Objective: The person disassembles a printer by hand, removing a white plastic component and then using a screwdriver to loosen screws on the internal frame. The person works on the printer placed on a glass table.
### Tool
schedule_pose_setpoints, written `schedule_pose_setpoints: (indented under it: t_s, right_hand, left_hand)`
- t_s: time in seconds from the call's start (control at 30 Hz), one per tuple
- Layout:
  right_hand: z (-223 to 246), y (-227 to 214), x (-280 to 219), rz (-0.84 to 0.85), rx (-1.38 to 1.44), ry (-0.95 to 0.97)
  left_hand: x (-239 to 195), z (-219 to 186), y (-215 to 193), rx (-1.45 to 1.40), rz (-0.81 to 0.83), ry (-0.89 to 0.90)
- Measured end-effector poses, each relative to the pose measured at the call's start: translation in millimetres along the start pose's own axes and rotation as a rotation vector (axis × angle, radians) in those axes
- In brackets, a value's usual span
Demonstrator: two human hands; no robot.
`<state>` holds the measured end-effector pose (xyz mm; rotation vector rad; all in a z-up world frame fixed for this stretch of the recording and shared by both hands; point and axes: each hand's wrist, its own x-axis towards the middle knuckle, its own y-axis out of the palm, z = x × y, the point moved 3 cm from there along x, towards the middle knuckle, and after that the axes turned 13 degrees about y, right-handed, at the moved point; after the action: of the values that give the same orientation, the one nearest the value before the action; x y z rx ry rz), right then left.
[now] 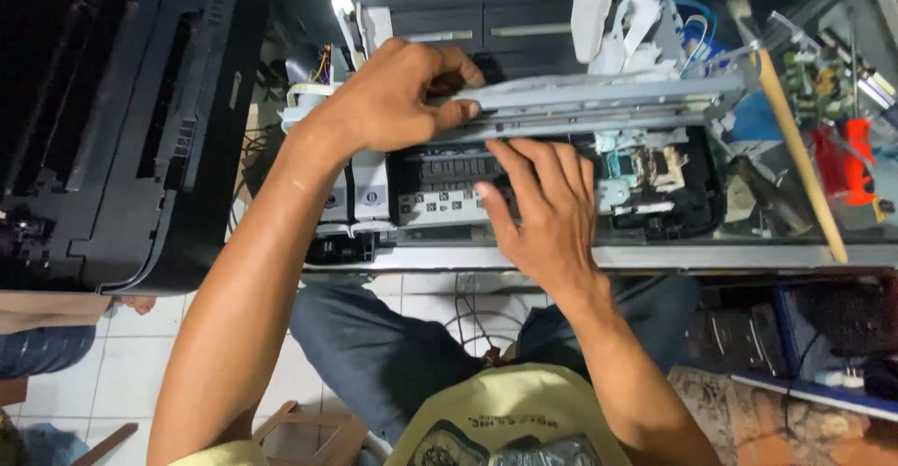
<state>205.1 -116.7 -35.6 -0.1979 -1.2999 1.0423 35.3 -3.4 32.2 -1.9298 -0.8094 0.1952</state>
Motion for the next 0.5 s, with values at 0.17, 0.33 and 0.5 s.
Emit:
schedule_pose_setpoints:
  t_s: [0.17, 0.33, 0.5]
  right_hand:
    - [3, 9, -3, 0.107, -0.21, -0.003]
    - [-1, 16, -1, 0.161, -0.29, 0.023]
    - [-5, 20, -3, 0.104, -0.177, -0.013]
  left_hand:
    - [-5, 3, 2, 0.045, 0.01, 0.099]
    - [-7, -2, 4, 0.161, 0.011, 0.188]
    - [-11, -15, 2, 0.105, -0.049, 0.085]
